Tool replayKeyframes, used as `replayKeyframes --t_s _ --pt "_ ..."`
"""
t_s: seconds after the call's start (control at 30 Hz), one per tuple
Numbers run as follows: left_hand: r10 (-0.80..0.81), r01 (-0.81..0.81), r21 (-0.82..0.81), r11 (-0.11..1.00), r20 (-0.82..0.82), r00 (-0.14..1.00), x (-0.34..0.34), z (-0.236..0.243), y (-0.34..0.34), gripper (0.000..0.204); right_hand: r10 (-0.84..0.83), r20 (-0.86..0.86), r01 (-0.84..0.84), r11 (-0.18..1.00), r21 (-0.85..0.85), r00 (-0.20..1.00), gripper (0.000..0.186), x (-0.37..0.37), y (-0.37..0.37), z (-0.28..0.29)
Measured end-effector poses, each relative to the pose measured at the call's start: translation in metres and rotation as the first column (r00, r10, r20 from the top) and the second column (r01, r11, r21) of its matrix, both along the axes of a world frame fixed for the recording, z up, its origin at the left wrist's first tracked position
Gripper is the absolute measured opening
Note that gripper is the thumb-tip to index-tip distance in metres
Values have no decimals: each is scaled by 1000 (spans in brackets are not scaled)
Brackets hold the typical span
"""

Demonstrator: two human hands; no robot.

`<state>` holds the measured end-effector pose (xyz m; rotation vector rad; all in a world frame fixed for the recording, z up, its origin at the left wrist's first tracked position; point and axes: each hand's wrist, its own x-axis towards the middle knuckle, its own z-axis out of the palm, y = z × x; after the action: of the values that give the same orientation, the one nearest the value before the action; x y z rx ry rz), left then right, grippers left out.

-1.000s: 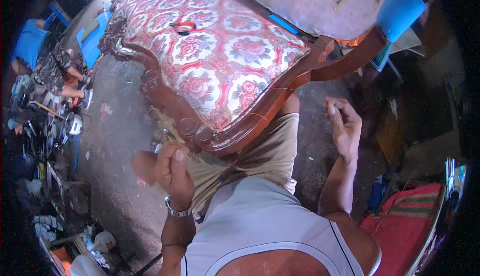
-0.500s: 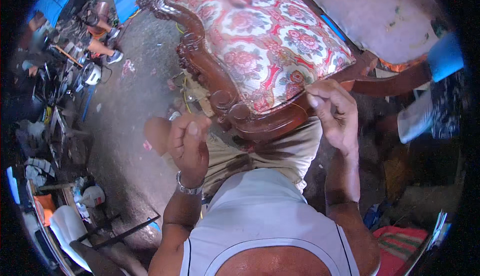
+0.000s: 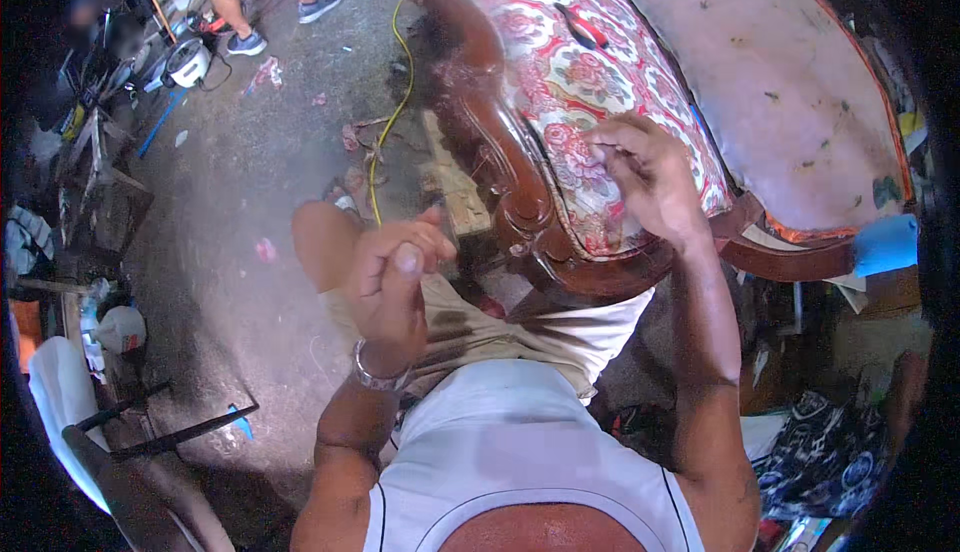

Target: Repairing and reupholstering a couch using a needle, thread, and pliers.

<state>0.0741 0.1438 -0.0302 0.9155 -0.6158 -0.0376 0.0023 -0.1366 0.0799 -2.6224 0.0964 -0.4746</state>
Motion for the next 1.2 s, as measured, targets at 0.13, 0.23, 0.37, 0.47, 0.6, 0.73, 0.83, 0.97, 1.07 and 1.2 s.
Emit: replayKeyframes --t_s 0.13,0.23,0.37,0.47,0.6,0.73,0.83,0.97,1.07,1.2 --pt "7 -7 -6 1000 6 1000 21 0 10 19 68 -74 -94 888 -451 995 35 38 11 2" --pt "-14 14 41 999 14 1000 29 -6 15 18 41 -255 -198 750 -631 966 39 75 12 -4" --pt "-65 65 76 995 -6 998 33 -12 21 15 -121 -420 -298 534 -791 899 40 99 19 3" --pt "-38 38 30 999 3 999 37 -17 19 15 -234 -582 -353 605 -714 778 48 112 21 10" --pt "-37 37 0 999 23 999 43 -24 16 14 -57 -487 -311 704 -639 871 46 103 5 1" --pt "-73 72 -25 997 -53 996 43 -25 13 16 -92 -544 -311 735 -602 834 36 104 8 1" --pt "-60 56 -37 998 -124 990 44 -19 8 15 -119 -541 -307 714 -630 833 26 108 5 -5" --pt "34 -32 226 974 -8 999 47 -4 5 16 -49 -478 -285 749 -599 877 19 107 5 -12" --pt "96 -55 404 913 -83 992 38 0 0 21 -7 -436 -290 738 -610 900 19 106 -2 -29" --pt "53 21 482 876 -138 989 34 5 -5 27 128 -340 -319 737 -596 932 20 97 -10 -26"
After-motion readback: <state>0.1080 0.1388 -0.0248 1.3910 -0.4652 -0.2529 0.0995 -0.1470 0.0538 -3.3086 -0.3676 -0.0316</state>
